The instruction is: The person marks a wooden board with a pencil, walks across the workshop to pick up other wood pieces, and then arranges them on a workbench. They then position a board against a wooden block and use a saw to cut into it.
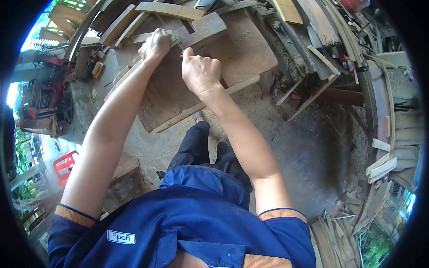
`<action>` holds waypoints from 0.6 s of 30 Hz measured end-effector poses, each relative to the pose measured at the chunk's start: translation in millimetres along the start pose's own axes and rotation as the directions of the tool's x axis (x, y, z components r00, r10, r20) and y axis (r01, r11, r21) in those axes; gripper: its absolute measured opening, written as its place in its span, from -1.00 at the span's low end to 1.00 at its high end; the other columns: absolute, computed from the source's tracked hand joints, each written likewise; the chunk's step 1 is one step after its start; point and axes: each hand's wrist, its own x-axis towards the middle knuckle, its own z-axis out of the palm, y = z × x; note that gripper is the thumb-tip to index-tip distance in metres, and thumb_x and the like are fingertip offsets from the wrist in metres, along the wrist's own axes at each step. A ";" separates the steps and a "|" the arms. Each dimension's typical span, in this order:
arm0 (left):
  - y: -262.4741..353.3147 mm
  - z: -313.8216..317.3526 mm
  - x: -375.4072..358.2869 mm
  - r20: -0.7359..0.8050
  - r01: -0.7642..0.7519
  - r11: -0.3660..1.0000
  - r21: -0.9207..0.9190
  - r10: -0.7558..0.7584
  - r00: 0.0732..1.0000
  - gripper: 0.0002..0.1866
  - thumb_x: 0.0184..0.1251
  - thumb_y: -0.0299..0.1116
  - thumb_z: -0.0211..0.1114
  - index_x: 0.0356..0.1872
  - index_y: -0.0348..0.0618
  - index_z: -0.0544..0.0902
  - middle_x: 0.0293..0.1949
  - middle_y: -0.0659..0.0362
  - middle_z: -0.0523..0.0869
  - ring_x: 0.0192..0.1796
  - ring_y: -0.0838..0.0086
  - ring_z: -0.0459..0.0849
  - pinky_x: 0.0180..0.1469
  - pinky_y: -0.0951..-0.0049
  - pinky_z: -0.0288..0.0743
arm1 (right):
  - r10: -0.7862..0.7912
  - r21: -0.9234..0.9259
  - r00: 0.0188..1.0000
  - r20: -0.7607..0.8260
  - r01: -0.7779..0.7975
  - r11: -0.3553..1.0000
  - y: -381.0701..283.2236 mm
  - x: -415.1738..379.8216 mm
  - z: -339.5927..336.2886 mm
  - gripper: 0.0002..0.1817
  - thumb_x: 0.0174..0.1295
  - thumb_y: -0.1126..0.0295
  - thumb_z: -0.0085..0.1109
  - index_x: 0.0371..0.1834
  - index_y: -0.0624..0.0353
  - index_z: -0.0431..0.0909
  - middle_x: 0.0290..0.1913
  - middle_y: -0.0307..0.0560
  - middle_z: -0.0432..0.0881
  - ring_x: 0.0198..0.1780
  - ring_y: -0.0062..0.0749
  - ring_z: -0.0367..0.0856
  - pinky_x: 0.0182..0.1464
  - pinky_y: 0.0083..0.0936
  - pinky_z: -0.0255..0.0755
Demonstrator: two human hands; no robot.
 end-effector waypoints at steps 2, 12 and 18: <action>-2.1 4.1 0.5 -0.035 -0.015 0.999 -0.036 0.014 0.999 -0.49 0.49 0.01 -0.24 0.16 0.02 0.56 0.15 -0.07 0.65 0.21 -0.03 0.59 0.25 0.01 0.36 | -0.008 0.029 1.000 -0.025 0.009 1.000 5.6 -9.6 0.7 -0.85 0.35 0.36 -0.07 -0.13 0.18 0.42 -0.50 0.07 0.72 -0.39 -0.10 0.78 -0.42 -0.20 0.60; -1.8 3.0 1.1 -0.040 -0.003 1.000 -0.022 0.002 0.999 -0.51 0.49 0.00 -0.23 0.16 0.03 0.55 0.15 -0.08 0.64 0.22 -0.03 0.58 0.25 0.03 0.37 | 0.042 0.054 0.998 0.046 -0.045 0.998 -14.9 47.9 5.9 -0.80 0.35 0.38 -0.13 -0.10 0.22 0.44 -0.40 0.18 0.73 -0.31 0.04 0.76 -0.30 -0.08 0.60; 1.8 -2.0 -5.2 -0.018 0.036 0.998 -0.046 -0.037 0.999 -0.51 0.50 0.02 -0.24 0.15 0.08 0.57 0.11 -0.05 0.67 0.19 -0.04 0.60 0.24 0.03 0.38 | 0.071 -0.028 0.968 0.242 -0.066 0.997 -4.6 -25.8 -24.8 -0.81 0.31 0.39 -0.04 -0.10 0.21 0.46 -0.40 0.10 0.75 -0.28 -0.15 0.79 -0.28 -0.24 0.62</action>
